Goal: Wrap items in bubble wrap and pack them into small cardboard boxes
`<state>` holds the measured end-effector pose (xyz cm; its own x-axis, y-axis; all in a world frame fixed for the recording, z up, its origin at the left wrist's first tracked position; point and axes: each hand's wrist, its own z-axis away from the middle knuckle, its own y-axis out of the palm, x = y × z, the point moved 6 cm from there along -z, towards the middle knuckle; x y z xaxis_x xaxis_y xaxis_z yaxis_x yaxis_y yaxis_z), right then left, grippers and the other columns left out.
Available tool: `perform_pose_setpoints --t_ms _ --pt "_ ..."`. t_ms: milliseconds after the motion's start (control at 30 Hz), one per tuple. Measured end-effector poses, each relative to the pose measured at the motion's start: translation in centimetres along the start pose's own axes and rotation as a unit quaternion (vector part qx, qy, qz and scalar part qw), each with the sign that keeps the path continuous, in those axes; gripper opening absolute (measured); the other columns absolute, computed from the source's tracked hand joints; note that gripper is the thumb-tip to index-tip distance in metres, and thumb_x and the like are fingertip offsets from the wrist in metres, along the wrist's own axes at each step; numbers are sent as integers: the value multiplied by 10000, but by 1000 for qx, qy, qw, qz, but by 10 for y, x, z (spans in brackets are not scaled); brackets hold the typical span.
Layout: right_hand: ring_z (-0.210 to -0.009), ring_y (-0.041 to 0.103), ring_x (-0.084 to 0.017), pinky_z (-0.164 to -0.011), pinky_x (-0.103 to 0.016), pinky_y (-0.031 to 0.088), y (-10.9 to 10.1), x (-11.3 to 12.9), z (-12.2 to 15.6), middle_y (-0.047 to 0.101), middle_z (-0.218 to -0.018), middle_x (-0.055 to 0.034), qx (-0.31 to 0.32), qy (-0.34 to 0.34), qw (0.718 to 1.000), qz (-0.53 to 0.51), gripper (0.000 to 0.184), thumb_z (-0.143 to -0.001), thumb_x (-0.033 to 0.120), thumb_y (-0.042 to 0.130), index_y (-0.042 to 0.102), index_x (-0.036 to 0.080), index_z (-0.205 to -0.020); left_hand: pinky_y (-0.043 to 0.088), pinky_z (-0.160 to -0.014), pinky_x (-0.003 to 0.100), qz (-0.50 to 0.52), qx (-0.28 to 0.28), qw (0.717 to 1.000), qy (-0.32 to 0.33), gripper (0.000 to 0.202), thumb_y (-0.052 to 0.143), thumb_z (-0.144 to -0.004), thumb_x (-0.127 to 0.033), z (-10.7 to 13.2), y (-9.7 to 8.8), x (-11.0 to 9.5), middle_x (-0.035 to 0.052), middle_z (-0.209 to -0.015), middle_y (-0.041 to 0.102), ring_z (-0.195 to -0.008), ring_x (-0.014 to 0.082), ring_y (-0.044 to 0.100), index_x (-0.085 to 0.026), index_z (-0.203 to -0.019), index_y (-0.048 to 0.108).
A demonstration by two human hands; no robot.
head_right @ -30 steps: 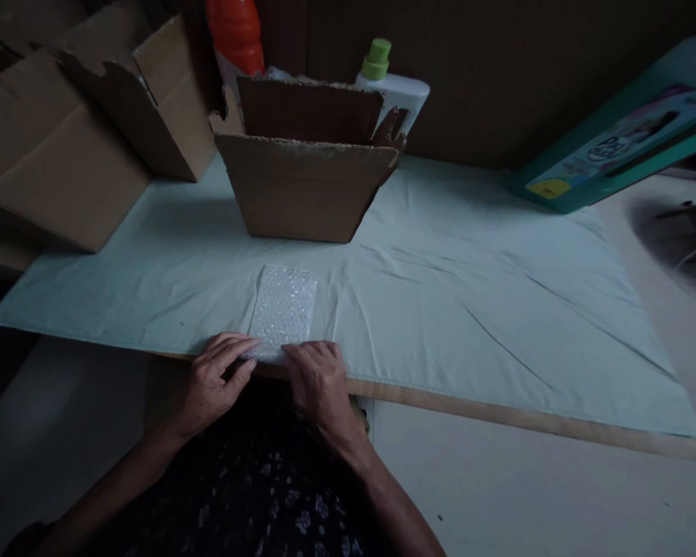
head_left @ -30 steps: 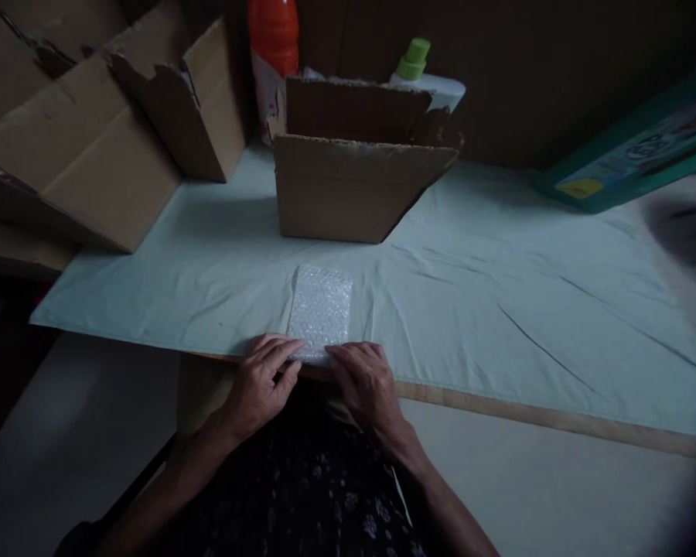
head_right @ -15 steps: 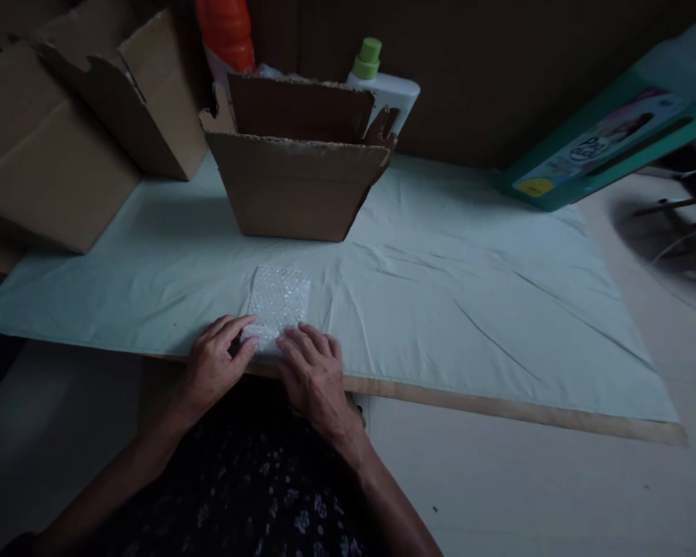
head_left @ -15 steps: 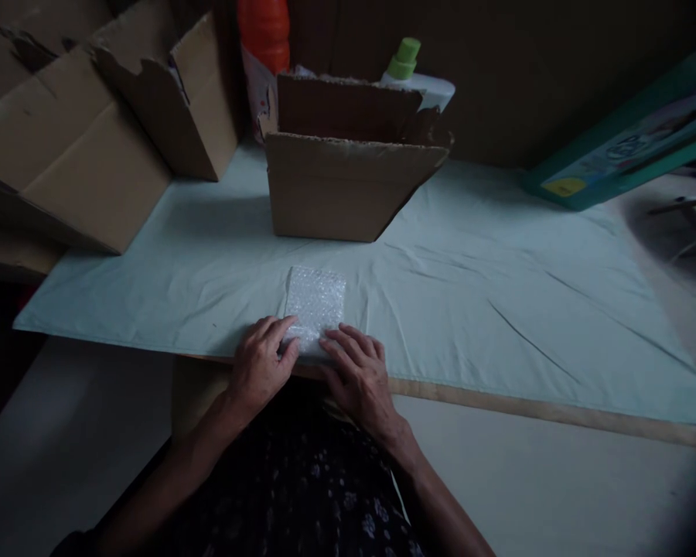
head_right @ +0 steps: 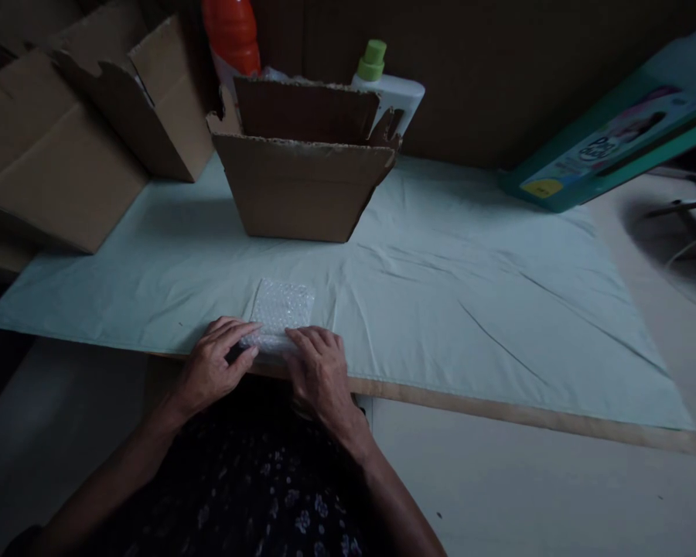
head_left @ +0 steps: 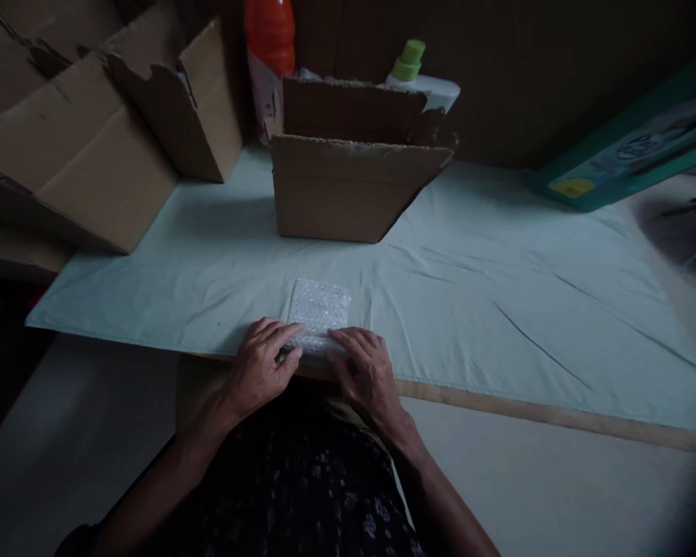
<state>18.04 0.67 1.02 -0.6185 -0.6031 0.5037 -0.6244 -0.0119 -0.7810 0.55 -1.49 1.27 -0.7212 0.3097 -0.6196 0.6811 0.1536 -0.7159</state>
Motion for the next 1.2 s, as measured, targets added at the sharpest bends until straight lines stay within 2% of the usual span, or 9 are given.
perform_pose_setpoints --t_ms 100,200,333,467,600,733,900,1067,1200 --pt "-1179 572 -291 -912 -456 476 -3 -1 3 639 -1322 -124 -29 1 999 43 370 -930 212 604 602 225 -1300 550 -883 395 -24 2 999 -23 273 566 -927 -202 -14 4 10 80 -1019 726 -970 229 643 -173 -1183 657" --pt "-1257 528 -304 -967 -475 449 4 -1 0 598 -1397 -113 -3 -7 997 77 395 -908 202 629 613 250 -1300 543 -932 422 -56 -25 997 -44 266 591 -911 -214 -26 7 19 96 -1084 697 -1021 244 635 -175 -1163 668" --pt "-1263 545 -277 -991 -451 422 11 -4 -12 681 -1305 -80 25 -20 996 83 306 -930 166 596 667 244 -1218 521 -1003 437 -47 -52 997 -26 289 626 -894 -252 -26 5 16 120 -1195 656 -1121 262 613 -176 -1170 668" --pt "-1069 645 -236 -908 -415 452 4 -3 -17 759 -1094 -67 23 -22 999 29 242 -984 200 540 682 233 -1178 521 -1012 435 3 -25 1000 7 356 608 -878 -198 -12 0 6 105 -1172 688 -1130 252 617 -178 -1233 634" --pt "-947 656 -224 -842 -403 465 3 0 -14 759 -1000 -60 50 -10 999 -16 244 -982 231 551 685 239 -1186 552 -960 415 13 -18 999 -29 348 585 -887 -166 -7 -2 7 84 -1104 719 -1071 232 647 -195 -1230 630" --pt "-1017 613 -252 -856 -411 435 7 -9 -16 741 -1034 -80 4 32 998 51 226 -971 254 576 698 219 -1157 556 -952 413 -16 -76 994 -83 362 625 -891 -234 -8 -4 15 103 -1145 686 -1048 231 658 -187 -1251 612" --pt "-971 610 -253 -843 -415 426 15 -19 -25 737 -973 -71 -10 56 994 93 191 -965 251 585 693 226 -1120 588 -753 303 79 -122 972 -186 415 622 -884 -285 10 -9 22 78 -1049 673 -852 160 669 -177 -1282 577" --pt "-1227 540 -328 -936 -478 436 15 -21 -28 658 -1284 -143 -7 58 990 128 276 -932 274 629 655 191 -1194 603 -769 295 187 -78 947 -249 419 615 -881 -291 27 -8 15 109 -1102 708 -887 160 696 -154 -1275 571" --pt "-1321 493 -343 -973 -494 436 17 -21 -26 628 -1353 -145 24 47 993 103 154 -923 279 645 669 194 -1049 602 -794 313 193 -70 947 -248 413 610 -874 -278 27 -7 10 114 -1106 720 -916 172 696 -159 -1269 588"
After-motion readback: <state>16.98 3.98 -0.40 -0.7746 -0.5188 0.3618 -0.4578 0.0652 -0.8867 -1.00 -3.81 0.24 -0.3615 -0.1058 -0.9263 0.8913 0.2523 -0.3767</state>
